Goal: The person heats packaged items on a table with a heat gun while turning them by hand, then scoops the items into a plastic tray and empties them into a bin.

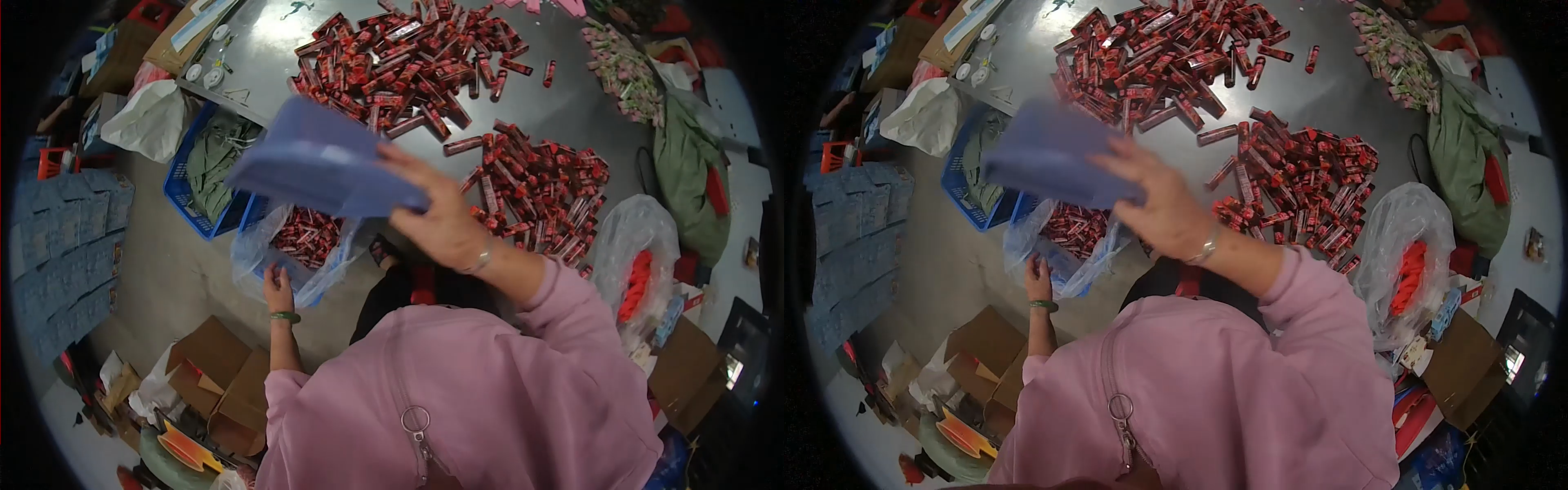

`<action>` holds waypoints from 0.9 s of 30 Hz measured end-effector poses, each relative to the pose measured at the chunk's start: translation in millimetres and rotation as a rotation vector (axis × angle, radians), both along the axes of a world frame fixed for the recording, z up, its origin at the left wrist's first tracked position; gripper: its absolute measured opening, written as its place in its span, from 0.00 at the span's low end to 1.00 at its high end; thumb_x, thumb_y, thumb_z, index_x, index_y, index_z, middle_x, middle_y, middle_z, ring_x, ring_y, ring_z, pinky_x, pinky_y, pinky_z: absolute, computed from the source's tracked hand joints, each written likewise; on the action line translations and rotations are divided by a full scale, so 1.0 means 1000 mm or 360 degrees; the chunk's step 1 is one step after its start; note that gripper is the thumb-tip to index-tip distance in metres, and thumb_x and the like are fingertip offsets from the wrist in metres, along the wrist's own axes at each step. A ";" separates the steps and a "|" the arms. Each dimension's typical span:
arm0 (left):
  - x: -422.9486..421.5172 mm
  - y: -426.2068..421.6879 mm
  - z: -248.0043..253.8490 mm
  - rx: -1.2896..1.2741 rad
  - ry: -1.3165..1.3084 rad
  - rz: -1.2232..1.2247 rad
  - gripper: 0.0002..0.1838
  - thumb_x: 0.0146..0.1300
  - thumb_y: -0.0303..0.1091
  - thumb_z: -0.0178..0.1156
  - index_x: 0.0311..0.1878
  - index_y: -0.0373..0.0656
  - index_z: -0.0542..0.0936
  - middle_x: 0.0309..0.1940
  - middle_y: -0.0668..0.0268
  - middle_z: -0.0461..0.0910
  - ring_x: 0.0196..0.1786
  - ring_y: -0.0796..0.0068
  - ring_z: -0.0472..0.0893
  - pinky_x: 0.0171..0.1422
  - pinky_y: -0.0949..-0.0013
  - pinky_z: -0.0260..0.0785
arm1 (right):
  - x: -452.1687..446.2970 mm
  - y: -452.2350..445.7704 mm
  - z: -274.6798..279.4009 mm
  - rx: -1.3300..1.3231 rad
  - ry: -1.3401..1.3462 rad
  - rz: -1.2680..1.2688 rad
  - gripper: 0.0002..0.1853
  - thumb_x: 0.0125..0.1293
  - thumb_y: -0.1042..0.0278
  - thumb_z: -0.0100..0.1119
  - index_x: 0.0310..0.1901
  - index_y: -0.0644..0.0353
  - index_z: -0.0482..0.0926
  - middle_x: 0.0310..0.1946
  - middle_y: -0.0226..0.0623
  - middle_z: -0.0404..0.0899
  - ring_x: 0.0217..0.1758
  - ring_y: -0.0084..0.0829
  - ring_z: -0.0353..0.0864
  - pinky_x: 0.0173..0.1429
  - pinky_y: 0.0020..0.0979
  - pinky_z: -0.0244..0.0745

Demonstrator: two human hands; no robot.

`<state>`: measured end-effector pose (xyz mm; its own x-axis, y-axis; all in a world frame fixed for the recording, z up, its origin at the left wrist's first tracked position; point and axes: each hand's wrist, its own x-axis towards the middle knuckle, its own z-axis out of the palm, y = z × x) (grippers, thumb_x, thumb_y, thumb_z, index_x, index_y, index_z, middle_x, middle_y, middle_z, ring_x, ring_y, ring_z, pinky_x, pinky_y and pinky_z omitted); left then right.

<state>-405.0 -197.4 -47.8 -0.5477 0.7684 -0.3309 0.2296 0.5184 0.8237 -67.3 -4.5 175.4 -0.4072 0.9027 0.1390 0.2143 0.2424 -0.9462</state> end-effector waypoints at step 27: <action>0.109 0.361 0.008 0.0181 0.1306 -0.0393 0.38 0.63 0.59 0.53 0.67 0.41 0.64 0.57 0.43 0.68 0.61 0.46 0.67 0.69 0.55 0.57 | 0.463 0.305 -0.092 -0.1055 0.0053 -0.1191 0.09 0.53 0.72 0.61 0.36 0.60 0.75 0.31 0.31 0.74 0.32 0.29 0.76 0.41 0.37 0.79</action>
<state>-295.8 163.7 -39.4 -0.3927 0.9014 0.1824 0.8698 0.2996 0.3921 395.2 300.4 83.0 0.2926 0.8246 -0.4842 0.0670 -0.5228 -0.8498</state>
